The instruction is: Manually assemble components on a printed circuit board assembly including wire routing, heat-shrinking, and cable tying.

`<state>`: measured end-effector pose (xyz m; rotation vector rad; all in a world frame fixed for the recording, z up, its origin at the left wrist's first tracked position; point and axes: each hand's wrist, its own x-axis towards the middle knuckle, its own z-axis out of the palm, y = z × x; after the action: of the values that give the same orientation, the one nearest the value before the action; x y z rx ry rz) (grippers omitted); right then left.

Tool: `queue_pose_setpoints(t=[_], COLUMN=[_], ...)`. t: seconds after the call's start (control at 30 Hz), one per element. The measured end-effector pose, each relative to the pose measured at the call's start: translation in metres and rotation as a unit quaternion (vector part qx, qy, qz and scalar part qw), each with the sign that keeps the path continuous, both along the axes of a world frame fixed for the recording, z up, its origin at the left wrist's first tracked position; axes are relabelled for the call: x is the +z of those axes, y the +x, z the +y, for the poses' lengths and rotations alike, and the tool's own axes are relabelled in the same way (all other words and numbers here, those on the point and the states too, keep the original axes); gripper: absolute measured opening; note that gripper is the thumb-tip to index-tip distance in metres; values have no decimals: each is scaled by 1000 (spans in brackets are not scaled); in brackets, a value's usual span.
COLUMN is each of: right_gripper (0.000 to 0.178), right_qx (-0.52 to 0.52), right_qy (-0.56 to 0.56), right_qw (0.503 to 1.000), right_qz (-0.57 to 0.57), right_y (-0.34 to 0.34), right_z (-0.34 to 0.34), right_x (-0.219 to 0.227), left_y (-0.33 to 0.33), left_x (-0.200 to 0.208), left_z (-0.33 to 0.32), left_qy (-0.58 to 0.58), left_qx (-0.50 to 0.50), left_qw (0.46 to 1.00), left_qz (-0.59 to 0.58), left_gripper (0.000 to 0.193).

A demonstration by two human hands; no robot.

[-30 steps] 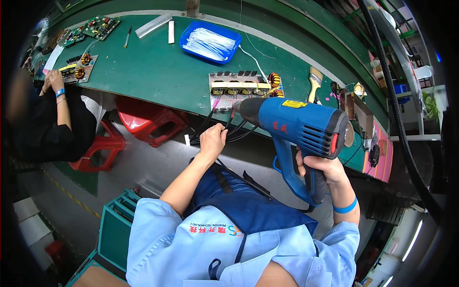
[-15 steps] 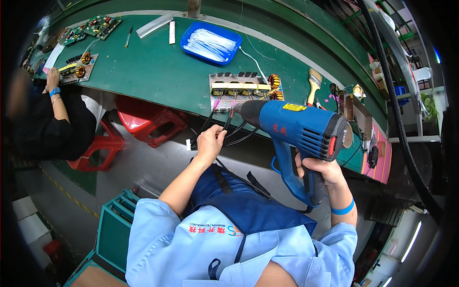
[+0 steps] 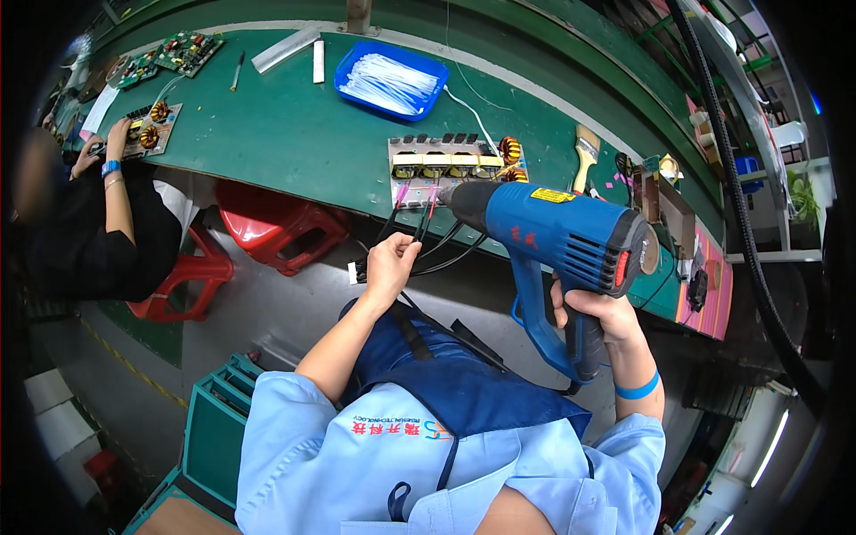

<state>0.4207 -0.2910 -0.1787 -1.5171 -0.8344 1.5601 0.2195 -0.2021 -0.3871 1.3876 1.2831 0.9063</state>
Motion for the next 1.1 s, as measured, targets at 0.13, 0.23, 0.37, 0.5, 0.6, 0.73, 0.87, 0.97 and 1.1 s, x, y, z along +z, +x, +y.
queue_pose_setpoints(t=[0.13, 0.23, 0.37, 0.5, 0.6, 0.73, 0.87, 0.97, 1.1], right_gripper=[36, 36, 36, 37, 36, 36, 36, 37, 38], right_qx=[-8, -11, 7, 20, 26, 13, 6, 2, -6], right_qy=[-4, -1, 5, 3, 3, -2, -4, -7, -7], right_qw=[1000, 1000, 1000, 1000, 1000, 1000, 1000, 1000, 1000], right_qz=[-2, 7, 12, 15, 8, -1, 2, 2, -7], right_y=[2, 5, 3, 2, 2, 1, 2, 2, 6], right_z=[6, 7, 4, 7, 8, 9, 10, 10, 8], right_x=[0, 0, 5, 3, 4, 5, 6, 7, 5], left_y=[-1, -1, -1, 0, -1, -1, -2, -7, -13], left_x=[3, 5, 10, 11, 11, 9, 5, -2, -3], left_z=[-2, -3, -3, -3, -4, -4, -8, -11, -10], left_qy=[22, 75, 213, 244, 253, 265, 264, 255, 223], left_qx=[-9, -1, -5, -17, -20, -28, -34, -40, -9], left_qw=[999, 995, 965, 954, 950, 945, 947, 951, 964], left_qz=[33, 70, 153, 172, 183, 189, 178, 170, 143], left_gripper=[10, 10, 8, 7, 7, 9, 10, 10, 17])
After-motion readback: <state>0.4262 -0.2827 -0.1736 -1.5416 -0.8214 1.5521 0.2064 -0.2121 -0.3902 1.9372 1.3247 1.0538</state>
